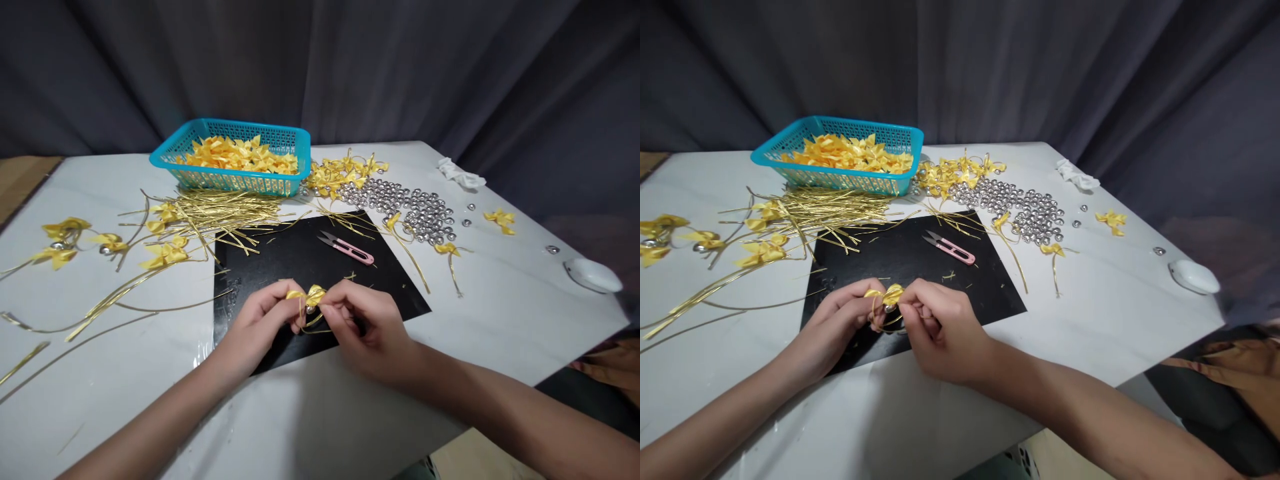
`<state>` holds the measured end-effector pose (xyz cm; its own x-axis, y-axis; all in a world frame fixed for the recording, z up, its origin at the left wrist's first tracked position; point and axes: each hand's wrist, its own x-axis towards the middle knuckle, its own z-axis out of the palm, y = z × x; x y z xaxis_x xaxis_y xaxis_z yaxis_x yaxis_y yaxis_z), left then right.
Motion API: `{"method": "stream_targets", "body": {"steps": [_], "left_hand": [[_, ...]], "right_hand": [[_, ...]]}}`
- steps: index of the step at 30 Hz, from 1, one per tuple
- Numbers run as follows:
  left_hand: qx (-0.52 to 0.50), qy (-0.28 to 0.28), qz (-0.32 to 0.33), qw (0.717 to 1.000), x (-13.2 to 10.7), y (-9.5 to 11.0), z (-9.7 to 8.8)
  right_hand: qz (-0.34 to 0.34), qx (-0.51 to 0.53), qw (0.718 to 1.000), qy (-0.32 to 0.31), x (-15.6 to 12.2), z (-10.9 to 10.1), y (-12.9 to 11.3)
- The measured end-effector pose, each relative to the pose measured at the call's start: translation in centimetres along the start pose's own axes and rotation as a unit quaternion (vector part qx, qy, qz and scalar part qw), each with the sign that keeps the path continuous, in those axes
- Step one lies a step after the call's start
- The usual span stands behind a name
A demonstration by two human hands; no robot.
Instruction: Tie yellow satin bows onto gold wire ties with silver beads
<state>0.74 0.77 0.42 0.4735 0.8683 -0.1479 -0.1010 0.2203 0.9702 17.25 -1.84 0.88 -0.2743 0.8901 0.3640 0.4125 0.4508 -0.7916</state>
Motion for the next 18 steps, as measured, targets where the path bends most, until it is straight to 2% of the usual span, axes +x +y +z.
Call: {"method": "stream_targets", "body": {"steps": [14, 18], "left_hand": [[-0.031, -0.009, -0.005, 0.999, 0.13, -0.19, -0.07], [-0.035, -0.009, -0.009, 0.999, 0.23, -0.20, -0.08]], "right_hand": [[0.015, 0.011, 0.999, 0.030, -0.14, 0.44, 0.06], [-0.002, 0.012, 0.999, 0.034, -0.17, 0.50, 0.09]]}}
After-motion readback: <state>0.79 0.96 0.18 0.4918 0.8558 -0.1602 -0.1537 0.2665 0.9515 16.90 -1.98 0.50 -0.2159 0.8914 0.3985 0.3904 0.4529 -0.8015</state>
